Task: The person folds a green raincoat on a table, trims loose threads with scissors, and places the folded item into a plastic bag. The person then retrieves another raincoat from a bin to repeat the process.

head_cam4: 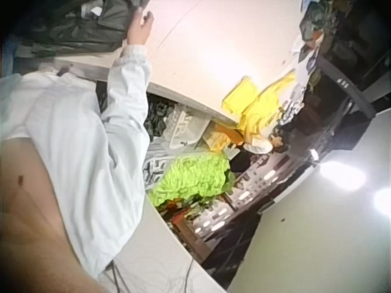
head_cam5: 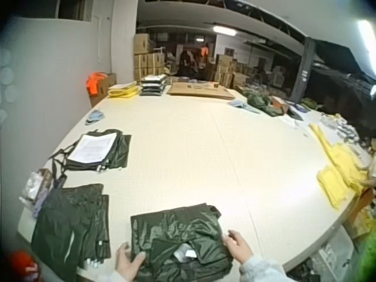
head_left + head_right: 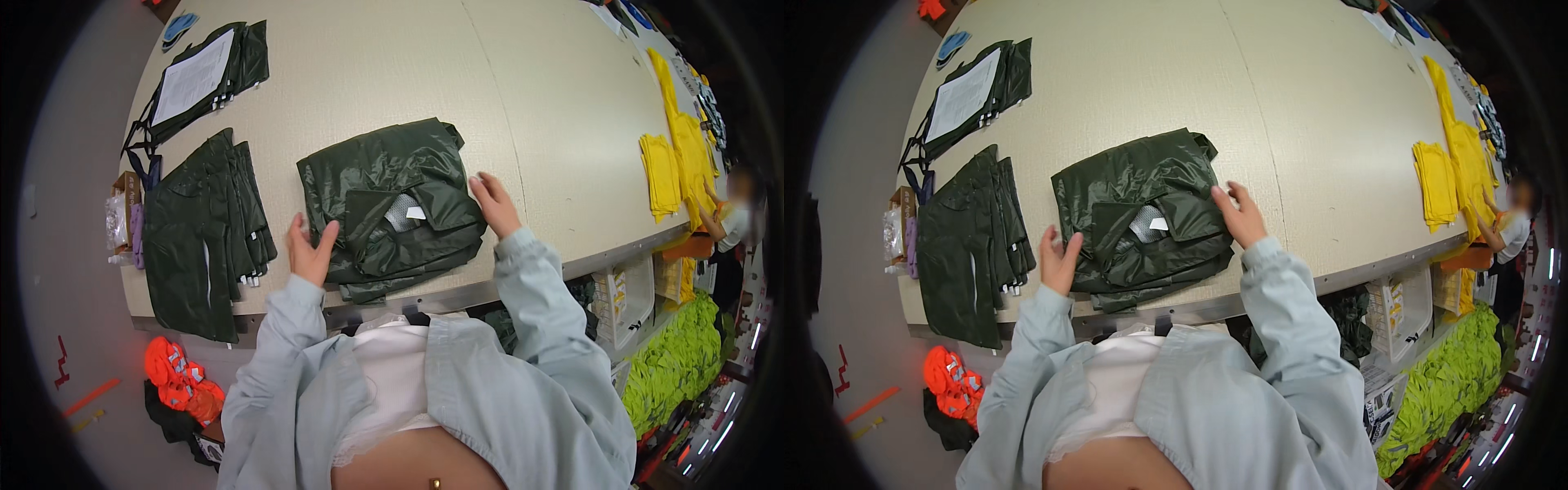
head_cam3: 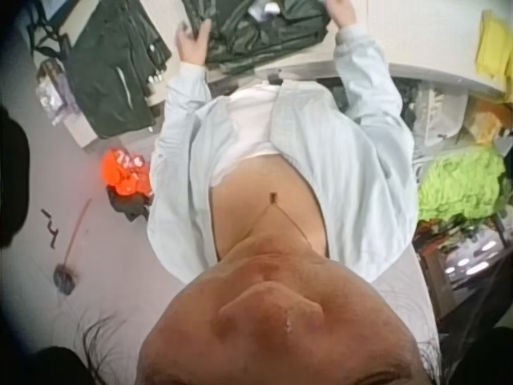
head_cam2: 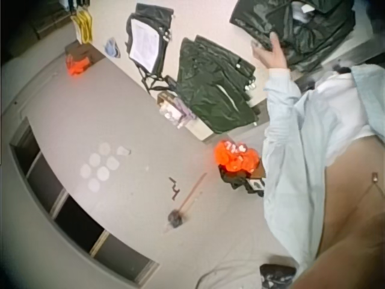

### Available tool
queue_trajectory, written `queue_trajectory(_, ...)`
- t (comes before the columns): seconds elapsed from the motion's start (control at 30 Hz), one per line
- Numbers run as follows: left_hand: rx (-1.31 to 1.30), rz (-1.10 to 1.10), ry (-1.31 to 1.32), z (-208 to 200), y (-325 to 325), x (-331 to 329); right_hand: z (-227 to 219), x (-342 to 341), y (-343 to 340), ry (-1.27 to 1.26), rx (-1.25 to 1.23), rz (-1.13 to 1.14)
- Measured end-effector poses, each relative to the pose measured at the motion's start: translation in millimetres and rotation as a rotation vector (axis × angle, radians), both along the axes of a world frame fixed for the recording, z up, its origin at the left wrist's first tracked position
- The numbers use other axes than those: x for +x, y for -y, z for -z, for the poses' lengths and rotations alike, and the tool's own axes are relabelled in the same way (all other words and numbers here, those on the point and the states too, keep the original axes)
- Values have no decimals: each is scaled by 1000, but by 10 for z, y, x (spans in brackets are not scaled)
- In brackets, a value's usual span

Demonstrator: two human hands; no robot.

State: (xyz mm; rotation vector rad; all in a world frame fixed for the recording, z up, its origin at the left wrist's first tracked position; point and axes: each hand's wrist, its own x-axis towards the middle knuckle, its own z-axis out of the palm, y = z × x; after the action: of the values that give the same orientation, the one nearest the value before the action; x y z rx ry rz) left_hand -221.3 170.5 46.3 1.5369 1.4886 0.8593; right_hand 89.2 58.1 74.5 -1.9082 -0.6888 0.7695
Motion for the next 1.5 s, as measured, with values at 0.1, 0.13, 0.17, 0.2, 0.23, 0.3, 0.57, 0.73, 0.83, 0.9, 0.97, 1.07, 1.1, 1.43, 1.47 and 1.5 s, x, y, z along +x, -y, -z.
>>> queue_trajectory(0.1, -94, 218, -7, -39, -12, 171, 192, -119, -80, -350, -58, 17)
queue_trajectory(0.13, -235, 246, 223, -130, 11, 194, 187, -153, -29, -374, 5, 25)
queue_trajectory(0.17, -364, 193, 395, -175, 48, 207, 138, -233, 18, -408, 61, 31)
queue_trajectory(0.2, -486, 139, 570, -204, 70, 217, 166, -290, 89, -404, 82, 6)
queue_trajectory(0.23, -606, 83, 746, -213, 80, 206, 215, -330, 173, -399, 104, -17)
queue_trajectory(0.3, -759, -10, 882, 24, 144, 171, 218, -337, 279, -356, 86, -131)
queue_trajectory(0.57, -42, 499, 33, 673, 296, -13, -194, 264, -564, -286, -115, -83)
queue_trajectory(0.73, -266, 588, 258, 812, 254, 35, 329, 258, -912, -233, 4, -169)
queue_trajectory(0.83, -305, 574, 250, 663, 245, 25, 299, 345, -1005, -578, -167, -173)
queue_trajectory(0.9, -243, 560, 186, 565, 207, 68, 172, 334, -1054, -511, -167, -153)
queue_trajectory(0.97, -132, 423, -93, 344, 253, 67, 327, 366, -983, -422, -54, -195)
queue_trajectory(1.07, 153, 193, -263, 78, 387, 111, 495, 252, -778, 482, -229, -120)
queue_trajectory(1.1, 32, 184, -130, 186, 443, 50, 423, 169, -737, 419, -287, -98)
queue_trajectory(1.43, -926, 146, 876, 119, 364, -88, 163, -72, -433, -424, -126, -134)
queue_trajectory(1.47, -1110, 9, 947, -42, 330, -51, 197, -49, -421, -453, -143, -128)
queue_trajectory(1.5, -1136, -30, 891, -85, 307, -2, 179, -59, -415, -428, -98, -196)
